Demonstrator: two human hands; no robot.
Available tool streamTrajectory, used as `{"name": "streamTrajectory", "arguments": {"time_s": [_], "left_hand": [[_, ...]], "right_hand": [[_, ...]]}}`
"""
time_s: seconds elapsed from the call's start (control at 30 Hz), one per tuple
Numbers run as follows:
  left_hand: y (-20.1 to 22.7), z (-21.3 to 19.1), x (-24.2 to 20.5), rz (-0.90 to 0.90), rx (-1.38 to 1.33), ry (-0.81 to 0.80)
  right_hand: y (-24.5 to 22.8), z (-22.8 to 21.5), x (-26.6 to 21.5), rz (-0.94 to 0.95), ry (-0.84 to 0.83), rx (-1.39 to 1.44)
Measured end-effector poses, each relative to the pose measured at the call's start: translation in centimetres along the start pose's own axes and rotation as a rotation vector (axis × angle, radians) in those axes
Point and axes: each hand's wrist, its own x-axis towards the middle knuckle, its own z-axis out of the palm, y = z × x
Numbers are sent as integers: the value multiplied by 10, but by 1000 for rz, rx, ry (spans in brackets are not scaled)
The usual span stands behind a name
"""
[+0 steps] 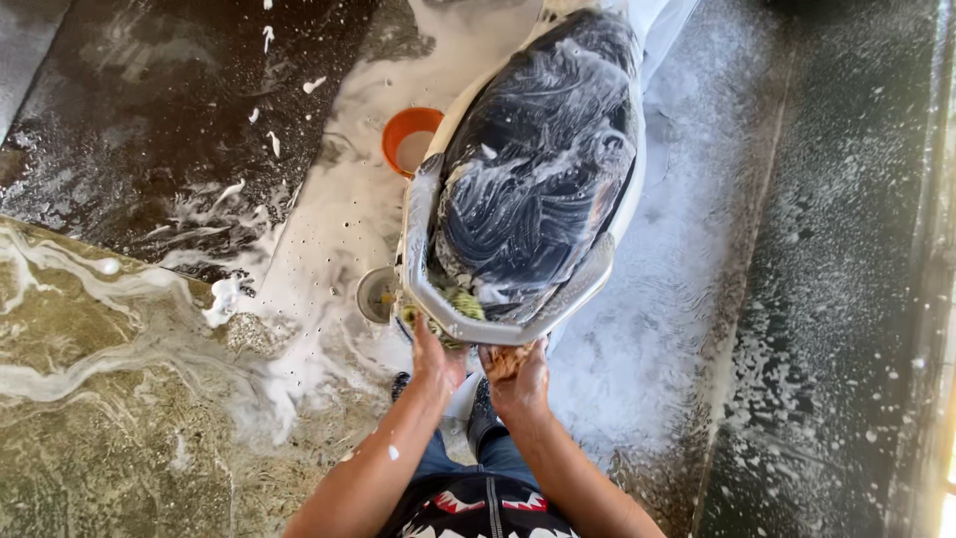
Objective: The person sprays a white scooter with water from a hose, then uses a sponge and soapy water to scrub the seat, front panel, and handlebars.
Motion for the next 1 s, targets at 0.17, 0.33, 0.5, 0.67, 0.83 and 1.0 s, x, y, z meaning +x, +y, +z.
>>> {"name": "streamTrajectory", "arguments": {"time_s": [0.17, 0.33, 0.5, 0.67, 0.83, 1.0], "left_hand": [[0, -17, 18, -65, 71, -358], [43, -24, 51, -93, 295, -254], [81, -32, 86, 177, 139, -347], [71, 20, 74, 982, 877, -656], [111, 82, 33, 1041, 1862, -494], [141, 119, 72, 1259, 1793, -610]], "right_hand": [[7, 24, -33, -66, -105, -31], [57, 35, -28, -89, -44, -108], [89, 0, -24, -305, -72, -200], [90, 45, -52, -1163, -115, -673], [59, 138, -26, -966, 227, -2319], [38, 193, 13, -811, 320, -2389]]}}
